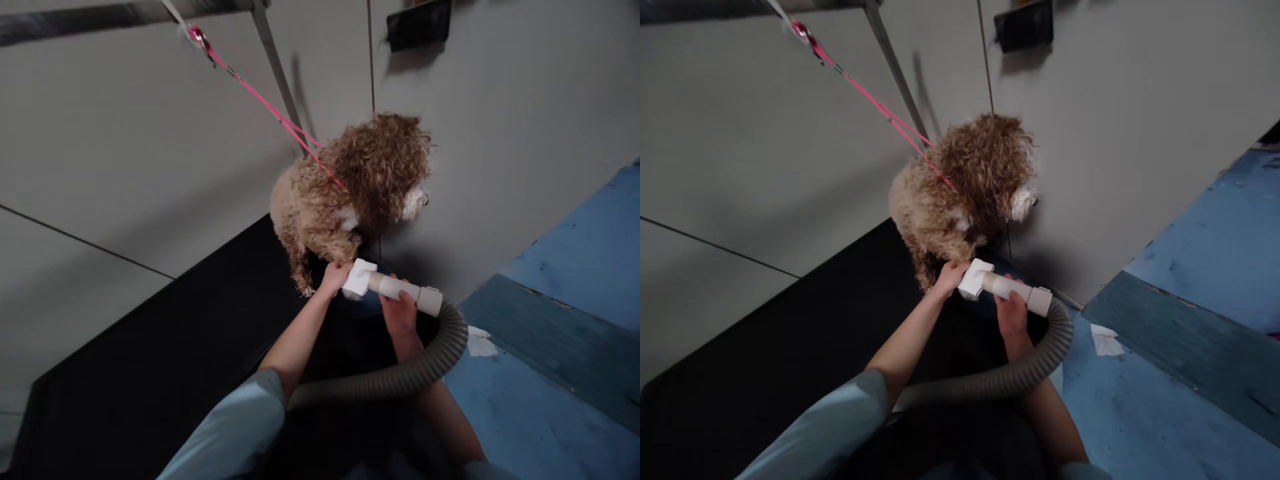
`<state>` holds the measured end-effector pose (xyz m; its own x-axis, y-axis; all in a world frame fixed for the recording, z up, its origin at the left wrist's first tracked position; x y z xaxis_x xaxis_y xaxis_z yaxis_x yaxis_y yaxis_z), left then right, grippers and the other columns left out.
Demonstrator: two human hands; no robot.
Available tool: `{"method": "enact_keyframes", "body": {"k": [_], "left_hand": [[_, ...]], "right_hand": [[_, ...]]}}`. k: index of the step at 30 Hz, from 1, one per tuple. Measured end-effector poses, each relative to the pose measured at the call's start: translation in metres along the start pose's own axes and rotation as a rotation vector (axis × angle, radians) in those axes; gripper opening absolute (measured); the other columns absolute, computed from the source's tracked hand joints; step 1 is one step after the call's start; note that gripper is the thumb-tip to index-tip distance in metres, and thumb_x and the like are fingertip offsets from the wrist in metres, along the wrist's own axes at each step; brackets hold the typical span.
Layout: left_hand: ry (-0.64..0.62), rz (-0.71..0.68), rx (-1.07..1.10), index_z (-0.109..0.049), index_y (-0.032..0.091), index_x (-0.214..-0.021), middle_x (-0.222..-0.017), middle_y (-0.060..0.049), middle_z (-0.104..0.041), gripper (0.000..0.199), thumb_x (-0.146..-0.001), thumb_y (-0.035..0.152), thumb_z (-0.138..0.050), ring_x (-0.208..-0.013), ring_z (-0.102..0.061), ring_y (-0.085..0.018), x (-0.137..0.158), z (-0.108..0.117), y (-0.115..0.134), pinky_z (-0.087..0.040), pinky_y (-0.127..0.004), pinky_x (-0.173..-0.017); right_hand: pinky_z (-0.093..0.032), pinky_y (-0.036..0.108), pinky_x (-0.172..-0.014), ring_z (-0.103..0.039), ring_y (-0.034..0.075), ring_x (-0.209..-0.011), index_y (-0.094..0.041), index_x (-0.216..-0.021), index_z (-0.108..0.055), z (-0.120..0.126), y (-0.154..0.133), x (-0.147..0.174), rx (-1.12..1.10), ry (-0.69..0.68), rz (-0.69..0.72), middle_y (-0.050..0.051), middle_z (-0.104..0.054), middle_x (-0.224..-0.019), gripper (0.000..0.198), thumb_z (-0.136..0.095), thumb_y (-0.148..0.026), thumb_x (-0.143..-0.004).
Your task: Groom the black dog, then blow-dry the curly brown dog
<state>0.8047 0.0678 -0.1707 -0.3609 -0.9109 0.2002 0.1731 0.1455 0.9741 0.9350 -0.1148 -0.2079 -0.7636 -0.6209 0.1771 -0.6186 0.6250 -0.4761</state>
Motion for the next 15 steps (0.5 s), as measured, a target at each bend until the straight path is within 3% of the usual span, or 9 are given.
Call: {"method": "enact_keyframes", "body": {"k": [3,7,11,15], "left_hand": [[-0.026,0.065,0.188,-0.064,0.015,-0.063,-0.057,-0.002,-0.063,0.012,-0.069,0.025,-0.069,-0.051,-0.055,-0.013,-0.002,-0.016,-0.003,-0.04,-0.024,-0.05],[0.002,0.1,0.479,-0.069,0.016,-0.086,-0.07,-0.004,-0.07,0.015,-0.077,0.029,-0.068,-0.064,-0.065,-0.015,-0.01,-0.03,0.004,-0.051,-0.025,-0.062],[0.026,0.21,0.574,-0.065,0.015,-0.084,-0.06,-0.002,-0.064,0.012,-0.082,0.025,-0.06,-0.051,-0.059,-0.015,-0.015,-0.043,-0.006,-0.051,-0.027,-0.057],[0.016,0.249,0.644,-0.067,0.013,-0.089,-0.067,-0.003,-0.068,0.016,-0.081,0.026,-0.061,-0.058,-0.063,-0.016,-0.009,-0.046,-0.024,-0.054,-0.029,-0.063]], "right_hand": [[-0.038,0.058,-0.116,-0.067,0.018,-0.105,-0.028,-0.093,-0.063,0.001,-0.013,-0.006,0.011,-0.009,0.038,-0.004,-0.074,-0.099,0.028,-0.071,-0.02,-0.067],[-0.042,0.055,-0.114,-0.068,0.018,-0.103,-0.028,-0.095,-0.063,0.01,-0.02,-0.003,0.049,-0.019,0.056,-0.004,-0.074,-0.102,0.029,-0.071,-0.023,-0.068],[-0.04,0.057,-0.115,-0.067,0.018,-0.105,-0.028,-0.093,-0.062,0.036,-0.014,-0.003,0.019,0.064,0.016,-0.005,-0.074,-0.099,0.03,-0.073,-0.023,-0.065],[-0.038,0.057,-0.116,-0.065,0.019,-0.11,-0.028,-0.094,-0.062,0.045,-0.01,-0.005,0.015,0.077,0.007,-0.005,-0.073,-0.1,0.03,-0.072,-0.023,-0.066]]}}
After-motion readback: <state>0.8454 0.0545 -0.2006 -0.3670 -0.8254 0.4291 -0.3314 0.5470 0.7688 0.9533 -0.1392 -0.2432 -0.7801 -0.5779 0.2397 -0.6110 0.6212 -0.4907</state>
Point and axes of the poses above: each hand's wrist, its own x-axis away from the middle knuckle, its own z-axis out of the back of the hand, y = z × x, the point moved 10 cm from there along -x, towards the middle knuckle
